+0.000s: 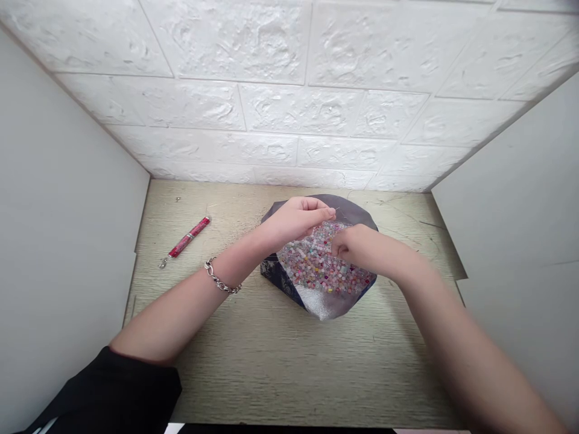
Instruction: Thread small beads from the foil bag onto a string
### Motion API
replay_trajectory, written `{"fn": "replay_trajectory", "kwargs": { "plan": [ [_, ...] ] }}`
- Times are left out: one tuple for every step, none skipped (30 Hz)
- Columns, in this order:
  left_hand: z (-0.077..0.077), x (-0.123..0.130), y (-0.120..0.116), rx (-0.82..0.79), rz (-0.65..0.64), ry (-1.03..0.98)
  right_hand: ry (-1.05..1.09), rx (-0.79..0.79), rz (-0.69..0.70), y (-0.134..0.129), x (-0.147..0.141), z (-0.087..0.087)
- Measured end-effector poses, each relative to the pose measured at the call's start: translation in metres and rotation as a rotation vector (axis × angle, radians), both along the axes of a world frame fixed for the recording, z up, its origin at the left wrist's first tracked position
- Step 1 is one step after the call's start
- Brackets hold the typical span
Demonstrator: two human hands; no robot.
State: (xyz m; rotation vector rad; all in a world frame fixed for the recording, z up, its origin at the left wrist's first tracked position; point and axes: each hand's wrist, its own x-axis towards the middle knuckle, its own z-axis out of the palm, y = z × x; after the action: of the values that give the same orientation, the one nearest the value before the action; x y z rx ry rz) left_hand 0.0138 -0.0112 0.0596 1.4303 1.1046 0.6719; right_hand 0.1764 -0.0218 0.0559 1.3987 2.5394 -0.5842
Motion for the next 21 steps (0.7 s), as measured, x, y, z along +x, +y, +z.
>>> {"fn": "replay_trajectory", "kwargs": {
  "plan": [
    [0.000,0.000,0.000,0.000,0.005,0.005,-0.014,-0.012,0.006,-0.001,-0.002,-0.001],
    [0.001,0.000,0.000,-0.002,0.008,0.005,-0.020,-0.016,0.007,-0.001,-0.003,-0.002],
    [0.001,0.000,0.000,-0.006,0.009,-0.002,-0.025,-0.017,0.010,-0.001,-0.004,-0.002],
    [0.001,0.000,-0.001,-0.010,0.010,-0.013,-0.027,-0.017,0.013,-0.002,-0.004,-0.003],
    [0.001,0.000,-0.001,-0.015,0.010,-0.024,-0.026,-0.013,0.015,-0.001,-0.005,-0.003],
    [0.001,0.000,-0.001,-0.019,0.010,-0.033,-0.021,-0.012,0.018,-0.001,-0.005,-0.003],
    [0.001,0.000,-0.001,-0.021,0.010,-0.037,-0.010,-0.012,0.026,-0.001,-0.005,-0.004],
    [0.001,0.001,-0.001,-0.022,0.009,-0.037,0.007,-0.014,0.036,0.000,-0.004,-0.006],
    [0.001,0.001,-0.001,-0.020,0.006,-0.032,0.025,-0.015,0.046,0.000,-0.004,-0.007],
    [0.000,0.001,-0.001,-0.018,0.003,-0.027,0.041,-0.011,0.052,0.001,-0.004,-0.009],
    [0.000,0.001,0.000,-0.016,0.001,-0.024,0.049,-0.011,0.056,0.001,-0.004,-0.010],
    [-0.001,0.001,0.000,-0.016,-0.001,-0.025,0.048,-0.013,0.057,0.001,-0.004,-0.012],
    [-0.001,0.001,0.000,-0.016,-0.002,-0.029,0.042,-0.015,0.053,0.002,-0.004,-0.014],
    [-0.002,0.001,0.000,-0.018,-0.002,-0.036,0.035,-0.019,0.050,0.001,-0.005,-0.015],
    [-0.002,0.001,0.000,-0.022,-0.004,-0.045,0.026,-0.022,0.046,0.001,-0.006,-0.016],
    [-0.002,0.001,0.000,-0.028,-0.005,-0.054,0.017,-0.022,0.038,0.001,-0.007,-0.016],
    [-0.002,0.001,0.000,-0.036,-0.007,-0.062,0.004,-0.024,0.030,0.000,-0.008,-0.016],
    [-0.002,0.001,-0.001,-0.043,-0.007,-0.065,-0.012,-0.028,0.025,0.000,-0.009,-0.016],
    [-0.002,0.001,-0.001,-0.048,-0.005,-0.065,-0.023,-0.035,0.023,-0.001,-0.010,-0.016],
    [-0.002,0.001,-0.001,-0.050,-0.002,-0.061,-0.028,-0.049,0.023,-0.001,-0.010,-0.014],
    [-0.002,0.001,-0.001,-0.048,0.002,-0.055,-0.022,-0.068,0.020,-0.001,-0.010,-0.012]
  ]
}}
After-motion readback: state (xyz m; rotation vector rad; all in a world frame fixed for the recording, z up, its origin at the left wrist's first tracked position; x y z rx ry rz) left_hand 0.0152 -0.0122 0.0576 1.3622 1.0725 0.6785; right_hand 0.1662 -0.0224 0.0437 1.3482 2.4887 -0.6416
